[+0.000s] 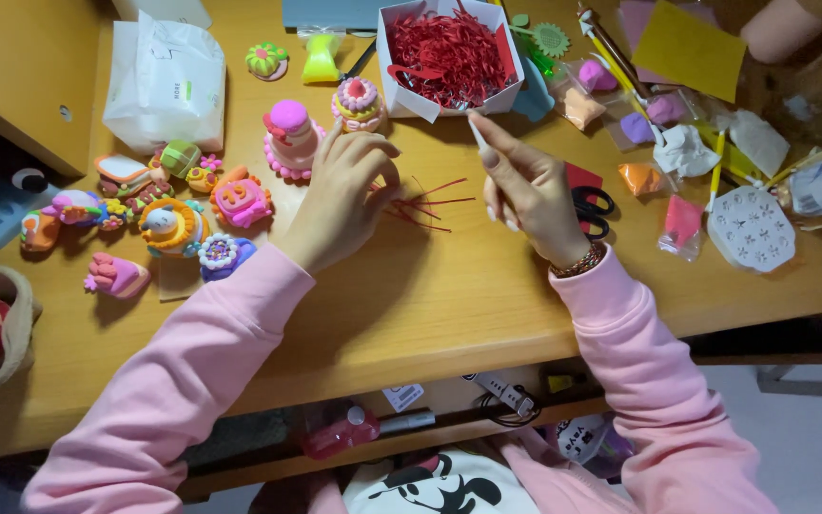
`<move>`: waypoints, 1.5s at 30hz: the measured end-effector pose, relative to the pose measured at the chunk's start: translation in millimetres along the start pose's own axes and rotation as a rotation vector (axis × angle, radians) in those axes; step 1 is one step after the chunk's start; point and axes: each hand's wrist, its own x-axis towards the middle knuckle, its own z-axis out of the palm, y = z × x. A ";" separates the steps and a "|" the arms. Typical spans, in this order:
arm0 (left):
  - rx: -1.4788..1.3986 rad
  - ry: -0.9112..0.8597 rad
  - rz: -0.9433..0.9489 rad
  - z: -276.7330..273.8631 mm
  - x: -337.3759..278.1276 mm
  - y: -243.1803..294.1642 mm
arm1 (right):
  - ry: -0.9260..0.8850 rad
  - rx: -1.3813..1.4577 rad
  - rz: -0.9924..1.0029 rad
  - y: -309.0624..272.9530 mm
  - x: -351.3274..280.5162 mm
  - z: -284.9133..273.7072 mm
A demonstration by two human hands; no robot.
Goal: Sorting red wire stems and cutting red paper with scissors for a craft project
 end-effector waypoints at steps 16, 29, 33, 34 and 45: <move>-1.003 0.108 -0.651 -3.3 26.1 53.1 | -0.415 0.160 0.264 0.8 -9.1 12.8; -1.043 0.089 -0.730 -8.7 -4.2 46.8 | -0.297 0.276 0.283 2.1 -3.7 -3.8; -1.030 0.112 -0.721 -9.1 -3.9 49.9 | -0.317 0.286 0.284 -3.8 -4.3 1.2; -1.004 0.128 -0.715 -10.6 -3.1 52.6 | -0.333 0.272 0.285 -5.4 -4.7 4.2; -1.048 0.148 -0.628 -9.8 -7.1 53.5 | -0.006 -0.008 0.120 -7.0 1.2 5.8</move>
